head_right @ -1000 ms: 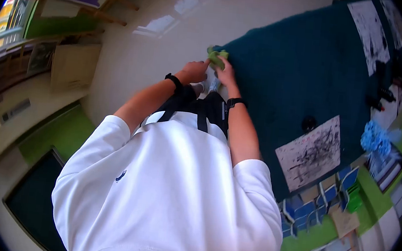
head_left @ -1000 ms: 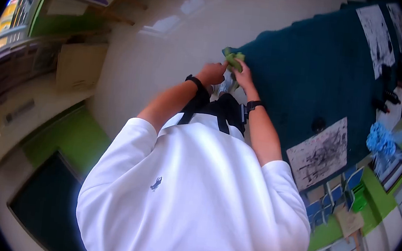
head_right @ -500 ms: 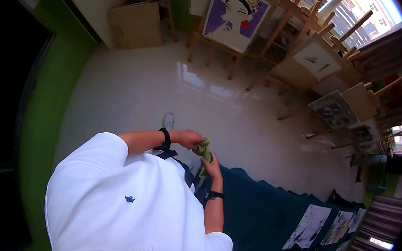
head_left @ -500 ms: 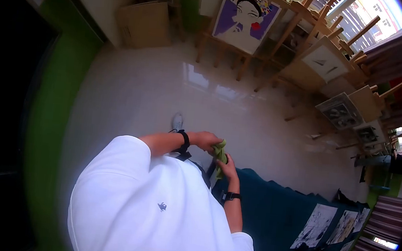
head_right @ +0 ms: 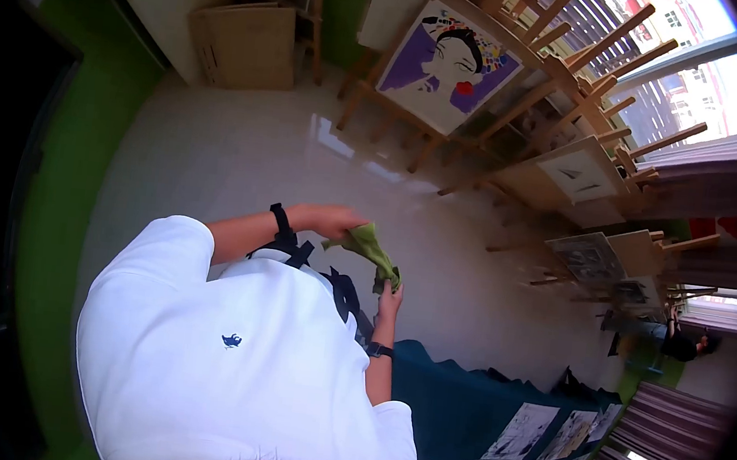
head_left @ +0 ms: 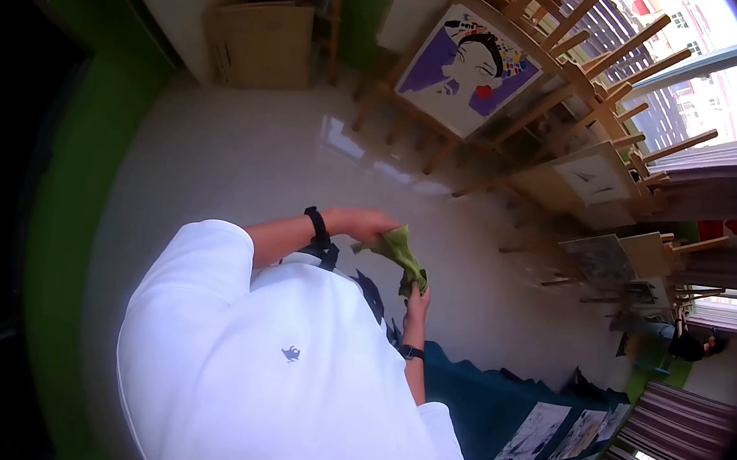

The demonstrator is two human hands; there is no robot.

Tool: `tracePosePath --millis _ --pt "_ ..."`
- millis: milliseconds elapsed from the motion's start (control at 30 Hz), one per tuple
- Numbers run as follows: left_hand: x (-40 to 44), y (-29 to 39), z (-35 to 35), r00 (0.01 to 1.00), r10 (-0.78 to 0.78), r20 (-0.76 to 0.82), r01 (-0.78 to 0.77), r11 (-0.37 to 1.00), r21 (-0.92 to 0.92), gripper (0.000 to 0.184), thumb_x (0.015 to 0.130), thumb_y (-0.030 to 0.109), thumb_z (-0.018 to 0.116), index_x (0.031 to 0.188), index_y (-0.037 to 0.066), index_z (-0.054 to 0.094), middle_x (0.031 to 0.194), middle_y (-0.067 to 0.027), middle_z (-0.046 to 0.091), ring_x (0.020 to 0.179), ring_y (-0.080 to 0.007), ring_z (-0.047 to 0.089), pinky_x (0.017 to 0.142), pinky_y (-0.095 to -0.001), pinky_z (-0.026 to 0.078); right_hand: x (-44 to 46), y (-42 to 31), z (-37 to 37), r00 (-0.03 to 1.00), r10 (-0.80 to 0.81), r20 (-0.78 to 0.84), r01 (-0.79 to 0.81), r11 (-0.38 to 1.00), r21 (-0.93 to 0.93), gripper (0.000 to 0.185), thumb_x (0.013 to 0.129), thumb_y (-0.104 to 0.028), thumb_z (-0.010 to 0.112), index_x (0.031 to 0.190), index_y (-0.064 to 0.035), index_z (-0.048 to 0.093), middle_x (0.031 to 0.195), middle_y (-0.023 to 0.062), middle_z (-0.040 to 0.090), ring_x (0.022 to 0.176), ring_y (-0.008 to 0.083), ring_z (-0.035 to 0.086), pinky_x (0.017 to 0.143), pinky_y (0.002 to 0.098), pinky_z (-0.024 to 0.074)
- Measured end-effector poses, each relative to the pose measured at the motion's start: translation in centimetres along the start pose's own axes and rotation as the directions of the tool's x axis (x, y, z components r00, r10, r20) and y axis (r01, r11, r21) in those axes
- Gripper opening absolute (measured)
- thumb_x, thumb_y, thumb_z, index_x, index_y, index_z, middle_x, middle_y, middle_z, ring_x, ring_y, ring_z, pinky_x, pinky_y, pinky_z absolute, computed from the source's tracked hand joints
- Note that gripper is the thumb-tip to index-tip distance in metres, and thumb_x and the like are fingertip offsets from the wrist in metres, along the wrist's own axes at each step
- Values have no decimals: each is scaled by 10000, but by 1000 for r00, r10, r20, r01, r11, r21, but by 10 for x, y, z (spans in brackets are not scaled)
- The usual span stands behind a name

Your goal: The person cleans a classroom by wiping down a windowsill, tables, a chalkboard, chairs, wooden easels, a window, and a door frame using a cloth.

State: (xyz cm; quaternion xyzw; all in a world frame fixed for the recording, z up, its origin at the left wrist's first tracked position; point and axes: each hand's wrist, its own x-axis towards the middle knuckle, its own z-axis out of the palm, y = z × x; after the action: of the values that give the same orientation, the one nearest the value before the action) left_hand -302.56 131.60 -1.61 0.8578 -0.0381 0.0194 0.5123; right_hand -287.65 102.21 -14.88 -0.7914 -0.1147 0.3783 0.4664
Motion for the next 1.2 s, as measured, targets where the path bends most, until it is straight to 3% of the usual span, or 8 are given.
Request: tracePosePath --millis 167,333,467,600,700,867,1000,1200 --pt "-21 -45 -26 966 -245 83 234 965 121 396 703 -46 556 1090 37 532 985 -193 621 941 -386 596 786 -427 475 4 -160 29 991 -88 96 22 842 538 416 945 -113 523 1349 -74 433 1223 82 541 1063 191 561 884 327 477" --pt "-35 -65 -44 964 -246 -103 251 967 41 408 707 -40 563 1106 39 533 1036 -204 607 983 -398 573 815 -446 460 59 -242 40 869 -493 -28 463 834 -301 405 895 -46 538 1295 -32 478 1174 162 582 1075 270 578 882 359 471" --pt "-33 -72 -108 892 -275 -359 287 958 -20 358 713 0 608 1064 48 558 970 -190 612 957 -401 567 810 -437 451 125 -270 19 890 -447 94 398 660 -637 276 845 -146 616 1087 -13 622 990 222 660 954 383 634 850 402 489" --pt "-7 -67 -183 864 -312 -396 383 917 113 385 722 -36 568 1099 37 575 993 -194 628 960 -383 592 828 -419 471 197 -272 16 926 -312 212 369 633 -681 281 888 -246 599 1026 -5 640 938 180 673 915 328 647 836 379 487" --pt "44 -48 -230 584 -738 -339 568 670 -479 366 803 37 517 1165 33 570 1033 -184 645 941 -314 632 808 -391 498 251 -289 35 852 -276 445 425 860 -282 301 957 -270 536 1025 13 612 872 81 633 850 189 588 832 290 456" --pt "127 -105 -245 758 -524 -388 388 841 -377 376 961 212 502 1324 113 503 1187 -67 616 1112 -157 558 952 -338 449 242 -433 81 683 -411 604 468 881 71 303 1006 -270 470 1085 10 555 885 20 542 844 108 485 796 243 409" --pt "171 -108 -265 782 -555 -283 -33 416 -909 506 976 325 518 1428 148 374 1383 -15 454 1249 -149 446 1026 -353 397 274 -491 108 562 -549 619 517 817 256 268 1003 -230 472 1145 -10 524 992 81 567 914 151 518 825 291 428" --pt "192 -101 -348 752 -502 -427 -118 535 -837 538 874 129 622 1371 86 419 1303 -37 500 1162 -136 496 983 -316 430 327 -541 134 592 -634 498 748 662 -46 228 949 -134 523 1143 -17 503 1051 176 567 949 308 568 845 374 450"
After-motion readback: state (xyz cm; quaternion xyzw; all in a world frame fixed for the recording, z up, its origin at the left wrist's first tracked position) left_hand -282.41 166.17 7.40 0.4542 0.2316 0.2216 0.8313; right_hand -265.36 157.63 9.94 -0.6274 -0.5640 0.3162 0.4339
